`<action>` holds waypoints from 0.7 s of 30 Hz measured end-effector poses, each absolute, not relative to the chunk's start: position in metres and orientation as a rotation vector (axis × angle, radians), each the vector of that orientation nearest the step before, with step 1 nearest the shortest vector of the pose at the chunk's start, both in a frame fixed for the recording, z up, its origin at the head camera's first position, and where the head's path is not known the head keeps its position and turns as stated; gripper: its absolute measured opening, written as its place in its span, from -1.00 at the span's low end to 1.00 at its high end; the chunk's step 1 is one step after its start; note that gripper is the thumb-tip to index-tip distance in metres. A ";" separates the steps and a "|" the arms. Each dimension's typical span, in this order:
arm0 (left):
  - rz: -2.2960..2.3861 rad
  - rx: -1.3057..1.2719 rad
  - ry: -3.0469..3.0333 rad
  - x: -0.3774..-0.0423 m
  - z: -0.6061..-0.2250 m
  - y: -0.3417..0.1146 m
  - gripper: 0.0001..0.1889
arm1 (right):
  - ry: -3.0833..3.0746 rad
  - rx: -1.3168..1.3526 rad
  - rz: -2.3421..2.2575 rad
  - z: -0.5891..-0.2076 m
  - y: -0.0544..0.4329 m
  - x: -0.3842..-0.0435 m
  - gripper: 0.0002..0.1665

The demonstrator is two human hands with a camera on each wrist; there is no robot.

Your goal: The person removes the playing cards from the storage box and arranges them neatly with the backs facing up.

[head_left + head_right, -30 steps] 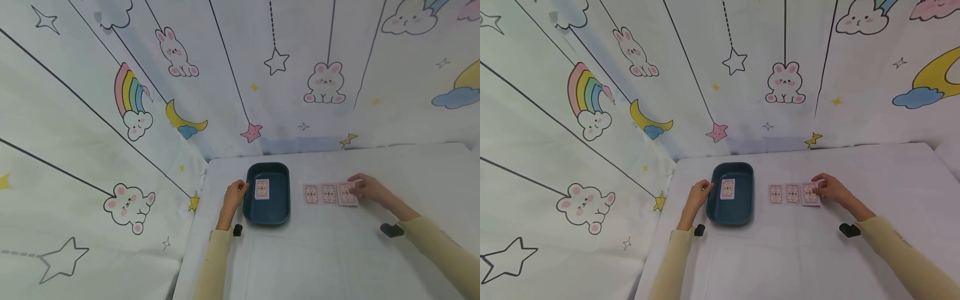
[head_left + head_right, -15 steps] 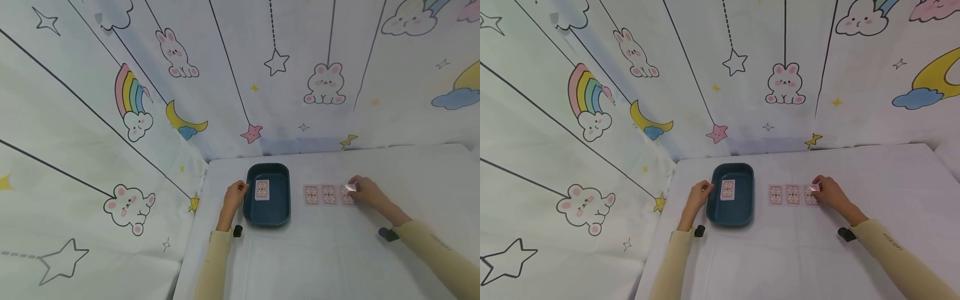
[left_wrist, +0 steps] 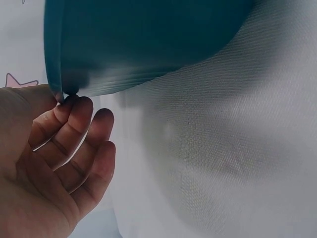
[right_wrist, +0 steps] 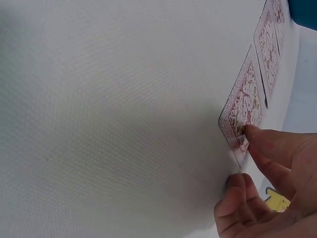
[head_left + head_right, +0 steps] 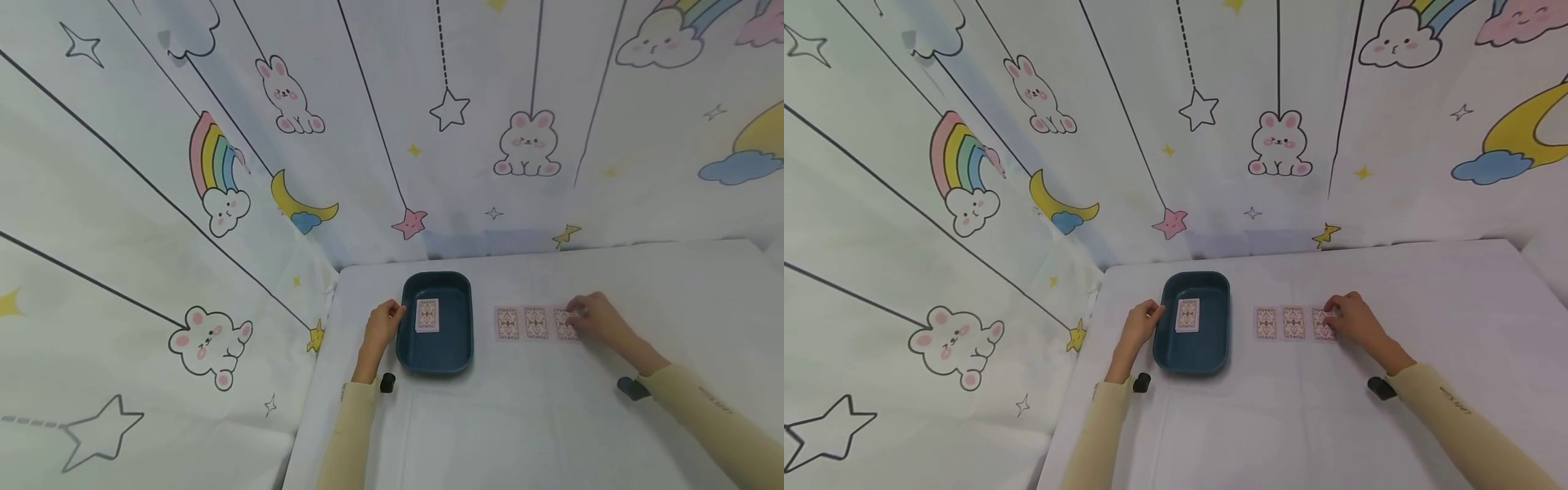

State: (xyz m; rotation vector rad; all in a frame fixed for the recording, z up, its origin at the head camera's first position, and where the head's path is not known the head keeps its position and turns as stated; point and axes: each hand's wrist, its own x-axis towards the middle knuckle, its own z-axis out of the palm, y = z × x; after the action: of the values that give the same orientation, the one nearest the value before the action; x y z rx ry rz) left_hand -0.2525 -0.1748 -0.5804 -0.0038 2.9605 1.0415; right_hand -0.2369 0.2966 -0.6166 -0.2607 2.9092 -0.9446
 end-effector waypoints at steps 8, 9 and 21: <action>1.057 0.014 2.963 -0.251 -0.579 -0.176 -0.74 | 2.868 -0.265 -0.936 -0.613 0.298 -0.236 -0.67; 1.054 0.016 2.964 -0.251 -0.579 -0.176 -0.74 | 2.865 -0.269 -0.937 -0.612 0.298 -0.237 -0.67; 1.051 0.009 2.969 -0.253 -0.582 -0.175 -0.74 | 2.834 -0.213 -0.928 -0.590 0.293 -0.241 -0.22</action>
State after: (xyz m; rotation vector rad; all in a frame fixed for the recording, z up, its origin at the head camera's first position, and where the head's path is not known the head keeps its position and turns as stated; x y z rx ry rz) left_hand -0.2527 -0.1749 -0.5818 0.0087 2.9687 1.0506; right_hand -0.2408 0.2933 -0.5903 -0.2132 2.8337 -0.9281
